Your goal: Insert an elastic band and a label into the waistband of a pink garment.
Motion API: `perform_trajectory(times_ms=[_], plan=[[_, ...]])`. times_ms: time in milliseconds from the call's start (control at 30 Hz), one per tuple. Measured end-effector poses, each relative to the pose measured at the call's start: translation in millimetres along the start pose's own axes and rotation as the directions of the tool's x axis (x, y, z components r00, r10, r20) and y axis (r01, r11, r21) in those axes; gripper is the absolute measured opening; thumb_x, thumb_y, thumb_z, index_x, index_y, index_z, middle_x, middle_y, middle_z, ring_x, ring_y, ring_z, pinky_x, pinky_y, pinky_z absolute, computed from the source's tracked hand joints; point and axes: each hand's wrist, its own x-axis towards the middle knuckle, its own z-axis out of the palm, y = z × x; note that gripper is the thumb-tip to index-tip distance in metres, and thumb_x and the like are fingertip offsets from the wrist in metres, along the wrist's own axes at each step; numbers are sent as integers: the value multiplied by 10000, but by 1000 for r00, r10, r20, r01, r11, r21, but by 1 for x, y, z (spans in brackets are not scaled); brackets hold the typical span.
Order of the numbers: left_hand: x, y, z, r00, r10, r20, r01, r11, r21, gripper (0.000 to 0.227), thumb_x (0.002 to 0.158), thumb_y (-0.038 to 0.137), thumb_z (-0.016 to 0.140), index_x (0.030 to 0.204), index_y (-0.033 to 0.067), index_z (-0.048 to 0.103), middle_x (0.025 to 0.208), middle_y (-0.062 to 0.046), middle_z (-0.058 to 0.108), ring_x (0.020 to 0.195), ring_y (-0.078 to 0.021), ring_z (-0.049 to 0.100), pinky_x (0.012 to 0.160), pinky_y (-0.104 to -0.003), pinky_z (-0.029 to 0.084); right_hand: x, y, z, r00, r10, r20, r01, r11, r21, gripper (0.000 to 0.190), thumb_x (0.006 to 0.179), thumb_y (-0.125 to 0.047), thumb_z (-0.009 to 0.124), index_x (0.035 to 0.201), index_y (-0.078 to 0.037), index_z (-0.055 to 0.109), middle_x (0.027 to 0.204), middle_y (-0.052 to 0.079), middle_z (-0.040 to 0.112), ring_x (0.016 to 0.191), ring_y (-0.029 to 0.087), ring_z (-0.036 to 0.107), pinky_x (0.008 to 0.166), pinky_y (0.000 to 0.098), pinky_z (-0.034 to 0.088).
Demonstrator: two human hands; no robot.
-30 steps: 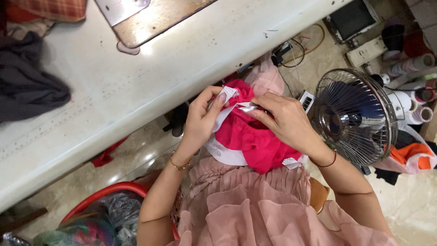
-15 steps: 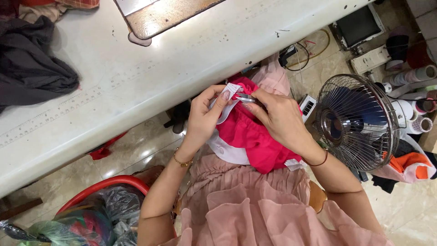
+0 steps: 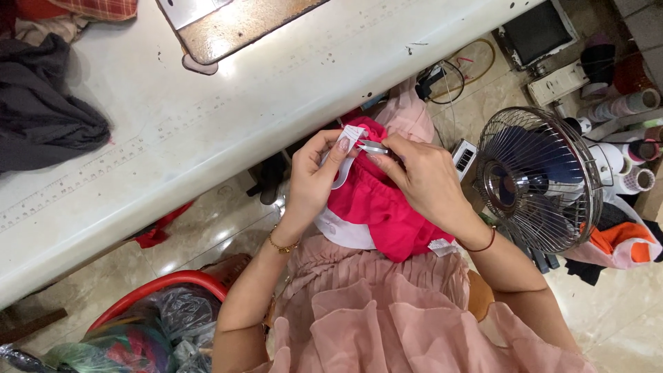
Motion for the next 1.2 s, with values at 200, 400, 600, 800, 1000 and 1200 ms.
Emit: perform_trajectory(times_ms=[200, 400, 600, 800, 1000, 1200], plan=[[2, -8, 3, 1000, -1, 13, 1, 1000, 2, 286, 1089, 195, 591, 1237, -38, 665, 1043, -24, 729, 966, -55, 646, 880, -221, 518, -2, 5, 0, 1000, -2, -14, 2, 999, -32, 226, 982, -246, 691, 1056, -35, 658, 760, 188, 661, 703, 378, 661, 614, 458, 496], [5, -14, 7, 999, 17, 34, -16, 1000, -11, 262, 1094, 190, 593, 1213, -31, 664, 1029, -21, 728, 966, -53, 647, 889, -224, 517, -5, 8, -1, 998, -21, -52, 19, 999, -50, 232, 984, -251, 692, 1057, -34, 660, 784, 177, 672, 711, 364, 671, 620, 447, 507], [7, -23, 10, 999, -32, 18, 34, 992, -120, 252, 1088, 191, 599, 1207, -21, 666, 1024, -27, 732, 960, -57, 646, 879, -219, 503, -6, 9, -1, 998, -2, -66, -3, 997, -73, 232, 982, -258, 695, 1049, -38, 662, 779, 167, 677, 702, 355, 673, 629, 447, 509], [8, -27, 11, 996, -87, 14, 88, 981, -174, 242, 1079, 204, 613, 1199, 4, 678, 1010, -12, 731, 926, -38, 626, 821, -198, 478, -7, 9, -3, 997, -9, -76, 3, 997, -73, 234, 988, -261, 694, 1050, -38, 658, 787, 167, 677, 707, 353, 675, 629, 440, 511], [9, -27, 13, 991, -132, 8, 131, 977, -166, 238, 1074, 210, 618, 1184, 11, 688, 986, 2, 728, 845, -18, 574, 716, -182, 421, -7, 9, -4, 997, 4, -82, -10, 997, -71, 236, 988, -267, 696, 1051, -41, 664, 800, 161, 688, 703, 346, 678, 621, 438, 509], [9, -24, 15, 995, -92, 35, 96, 983, -157, 230, 1073, 190, 615, 1182, -2, 678, 1000, -13, 729, 908, -42, 615, 805, -201, 467, -8, 10, -5, 997, 12, -77, -20, 994, -103, 241, 979, -277, 702, 1050, -48, 677, 794, 151, 687, 688, 332, 678, 620, 434, 509]])
